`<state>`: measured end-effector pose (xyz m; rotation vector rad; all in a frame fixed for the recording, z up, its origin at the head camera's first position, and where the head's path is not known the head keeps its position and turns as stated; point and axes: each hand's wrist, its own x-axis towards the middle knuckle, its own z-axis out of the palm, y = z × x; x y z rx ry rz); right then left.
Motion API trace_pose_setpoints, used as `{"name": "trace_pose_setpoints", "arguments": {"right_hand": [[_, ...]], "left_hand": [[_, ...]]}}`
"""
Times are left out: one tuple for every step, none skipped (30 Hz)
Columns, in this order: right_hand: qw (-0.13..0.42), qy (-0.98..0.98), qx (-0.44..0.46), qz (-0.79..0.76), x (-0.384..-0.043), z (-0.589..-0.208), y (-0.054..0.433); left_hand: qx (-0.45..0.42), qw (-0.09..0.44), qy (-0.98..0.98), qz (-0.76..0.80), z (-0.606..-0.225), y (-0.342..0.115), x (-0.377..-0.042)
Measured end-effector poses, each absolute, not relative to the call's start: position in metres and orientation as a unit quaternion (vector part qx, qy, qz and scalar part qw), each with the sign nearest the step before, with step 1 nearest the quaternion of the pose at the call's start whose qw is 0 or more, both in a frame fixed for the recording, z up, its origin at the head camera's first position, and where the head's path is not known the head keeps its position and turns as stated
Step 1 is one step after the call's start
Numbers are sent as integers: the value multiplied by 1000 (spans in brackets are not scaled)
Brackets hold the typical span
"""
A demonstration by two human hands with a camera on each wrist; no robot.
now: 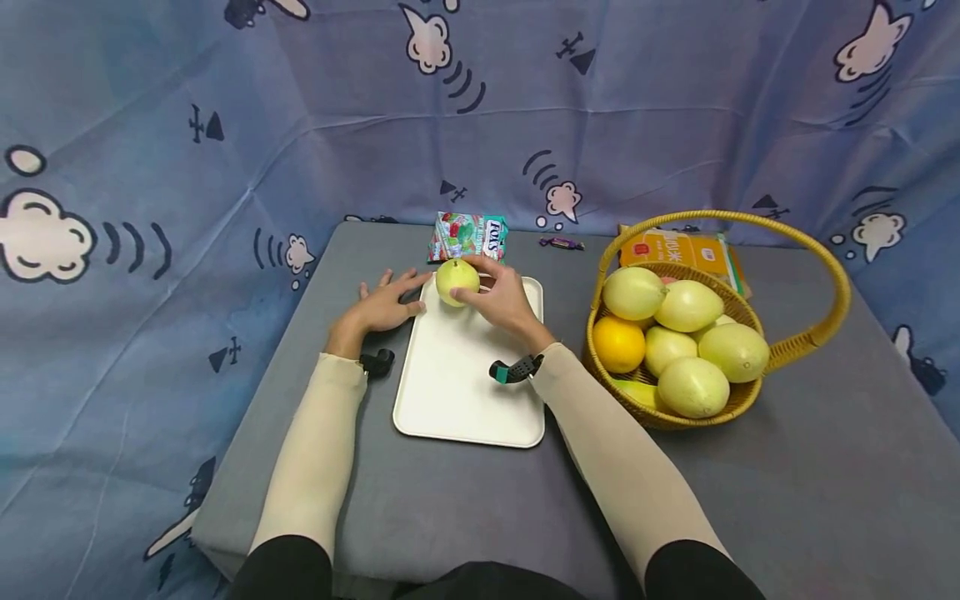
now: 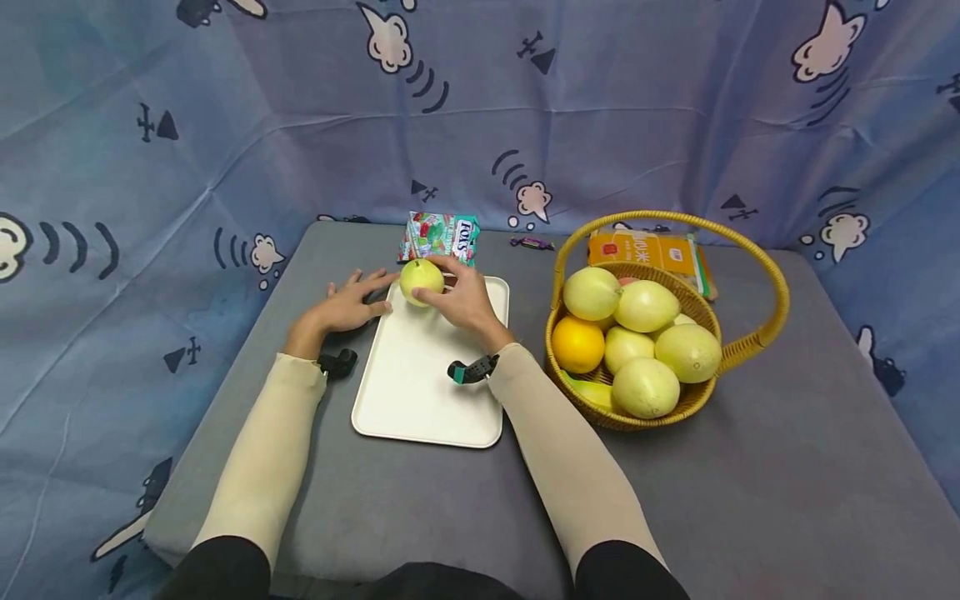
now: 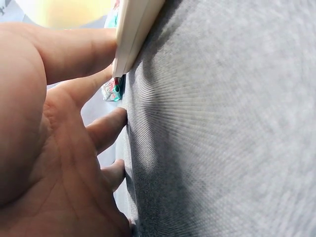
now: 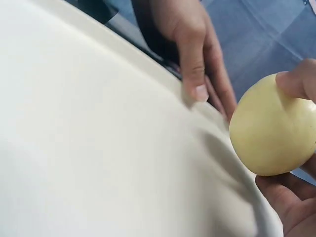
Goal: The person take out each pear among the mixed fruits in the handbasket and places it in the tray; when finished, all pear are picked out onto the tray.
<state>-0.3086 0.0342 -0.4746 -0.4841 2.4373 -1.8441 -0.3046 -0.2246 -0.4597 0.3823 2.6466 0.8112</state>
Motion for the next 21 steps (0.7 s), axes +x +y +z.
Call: {"name": "trace_pose_setpoints", "arguments": {"right_hand": [[26,790,-155,-592,-310,-478,34],[29,792,-155,-590,-311,-481,33],[32,793,-156,-588,-313,-483,32],[34,794,-161,-586,-314,-485,31],[35,793,-167,-585,-315,-486,30],[35,792,-173,-585,-316,-487,29],[36,788,-179,-587,-316,-488,28],[36,784,-183,-591,-316,-489,26],[36,781,-188,-595,-317,-489,25],[35,778,-192,-598,-317,-489,23],[36,777,-192,-599,-317,-490,22],[36,775,-193,-600,-318,-490,21],[36,775,-193,-601,-318,-490,20],[35,776,-193,-599,-319,-491,19],[35,778,-193,-597,-319,-491,19],[34,780,-193,-594,-319,-491,19],[35,782,-191,-592,-319,-491,18],[33,784,-188,-591,-318,-491,19],[31,787,-182,-589,-317,-491,19],[30,788,-174,-590,-316,-490,19],[27,792,-166,-587,-313,-489,19]], "left_hand": [[136,172,933,284,-461,-225,-306],[136,172,933,284,-462,-224,-307],[137,173,933,285,-462,-224,-307],[137,173,933,286,-463,-224,-308],[137,173,932,286,-464,-224,-309],[137,173,932,287,-465,-224,-310],[136,173,932,289,-465,-225,-309],[136,173,931,291,-466,-225,-309],[135,173,930,294,-466,-225,-309],[135,173,930,295,-467,-225,-309],[135,172,930,296,-468,-226,-310],[135,172,930,296,-469,-226,-310],[135,172,930,296,-469,-226,-310],[135,173,929,297,-469,-227,-310],[135,173,929,298,-470,-227,-310],[135,173,929,298,-470,-227,-310],[135,173,929,297,-470,-227,-310],[135,173,929,298,-470,-227,-310],[135,175,928,299,-469,-227,-310],[135,176,928,300,-469,-226,-310],[135,177,928,300,-469,-227,-310]]}}
